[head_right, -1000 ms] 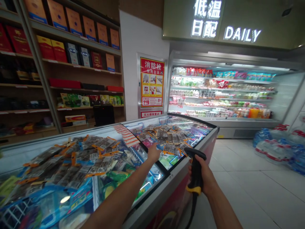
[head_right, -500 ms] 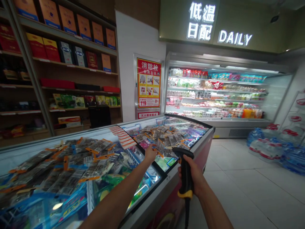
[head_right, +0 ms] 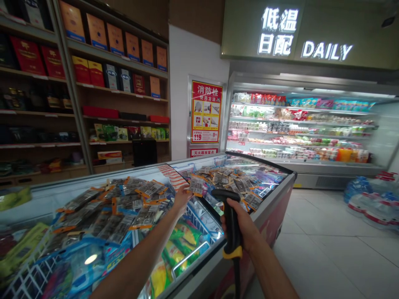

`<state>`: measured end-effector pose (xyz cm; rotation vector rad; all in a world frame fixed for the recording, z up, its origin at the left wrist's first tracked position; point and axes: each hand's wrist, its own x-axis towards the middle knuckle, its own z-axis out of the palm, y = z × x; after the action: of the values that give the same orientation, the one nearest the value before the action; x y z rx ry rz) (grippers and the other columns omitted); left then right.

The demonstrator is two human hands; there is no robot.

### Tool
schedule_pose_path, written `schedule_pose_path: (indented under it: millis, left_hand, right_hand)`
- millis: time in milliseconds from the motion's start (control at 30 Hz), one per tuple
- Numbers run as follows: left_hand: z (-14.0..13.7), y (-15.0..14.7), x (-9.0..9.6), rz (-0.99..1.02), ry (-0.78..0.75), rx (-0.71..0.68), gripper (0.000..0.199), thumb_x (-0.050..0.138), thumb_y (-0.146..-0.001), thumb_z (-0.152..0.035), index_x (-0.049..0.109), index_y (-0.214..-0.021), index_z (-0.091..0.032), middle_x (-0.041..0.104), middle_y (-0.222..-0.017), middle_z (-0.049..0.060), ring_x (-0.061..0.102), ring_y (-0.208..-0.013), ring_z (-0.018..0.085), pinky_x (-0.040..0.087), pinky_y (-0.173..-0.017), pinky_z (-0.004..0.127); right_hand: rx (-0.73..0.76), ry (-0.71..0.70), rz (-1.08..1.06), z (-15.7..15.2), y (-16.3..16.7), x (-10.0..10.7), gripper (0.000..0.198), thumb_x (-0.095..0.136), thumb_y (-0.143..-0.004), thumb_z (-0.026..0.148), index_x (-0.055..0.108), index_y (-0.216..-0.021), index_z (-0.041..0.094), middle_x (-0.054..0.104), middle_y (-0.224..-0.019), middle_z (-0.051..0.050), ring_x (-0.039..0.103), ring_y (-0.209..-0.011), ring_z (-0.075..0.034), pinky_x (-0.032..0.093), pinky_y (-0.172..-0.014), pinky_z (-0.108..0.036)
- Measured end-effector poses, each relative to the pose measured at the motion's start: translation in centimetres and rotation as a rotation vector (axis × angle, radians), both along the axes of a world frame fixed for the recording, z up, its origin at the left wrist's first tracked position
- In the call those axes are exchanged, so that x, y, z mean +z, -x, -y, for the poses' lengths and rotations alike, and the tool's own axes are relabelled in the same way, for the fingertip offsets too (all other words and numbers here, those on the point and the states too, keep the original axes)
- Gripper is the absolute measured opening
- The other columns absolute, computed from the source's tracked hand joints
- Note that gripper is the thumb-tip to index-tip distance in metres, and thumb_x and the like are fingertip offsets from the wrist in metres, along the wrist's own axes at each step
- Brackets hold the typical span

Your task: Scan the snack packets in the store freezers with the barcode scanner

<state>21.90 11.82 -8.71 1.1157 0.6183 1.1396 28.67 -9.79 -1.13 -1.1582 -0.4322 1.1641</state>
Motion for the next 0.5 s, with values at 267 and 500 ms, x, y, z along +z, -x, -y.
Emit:
schedule_pose_path:
  millis: [267,500]
  left_hand:
    - [-0.9,0.9,-0.3,0.058,-0.037,-0.027,0.031,0.053,-0.053,-0.005,0.046,-0.082,-0.015,0.053,-0.054,-0.005,0.049,-0.047,0.007,0.036,-0.050,0.019]
    - [-1.6,2.3,0.5,-0.078,-0.064,0.118,0.033,0.047,-0.055,0.001,0.049,-0.084,-0.016,0.052,-0.055,-0.005,0.047,-0.046,0.007,0.035,-0.048,0.018]
  right_hand:
    - [0.029,0.021,-0.003,-0.5,1.1,0.5,0.025,0.048,-0.070,0.043,0.050,-0.070,0.018,0.050,-0.043,0.003,0.045,-0.032,-0.009,0.033,-0.030,-0.018]
    - [-0.014,-0.011,0.042,-0.7,0.6,0.3,0.025,0.049,-0.069,0.043,0.050,-0.068,0.017,0.050,-0.043,0.003,0.046,-0.033,-0.009,0.036,-0.030,-0.019]
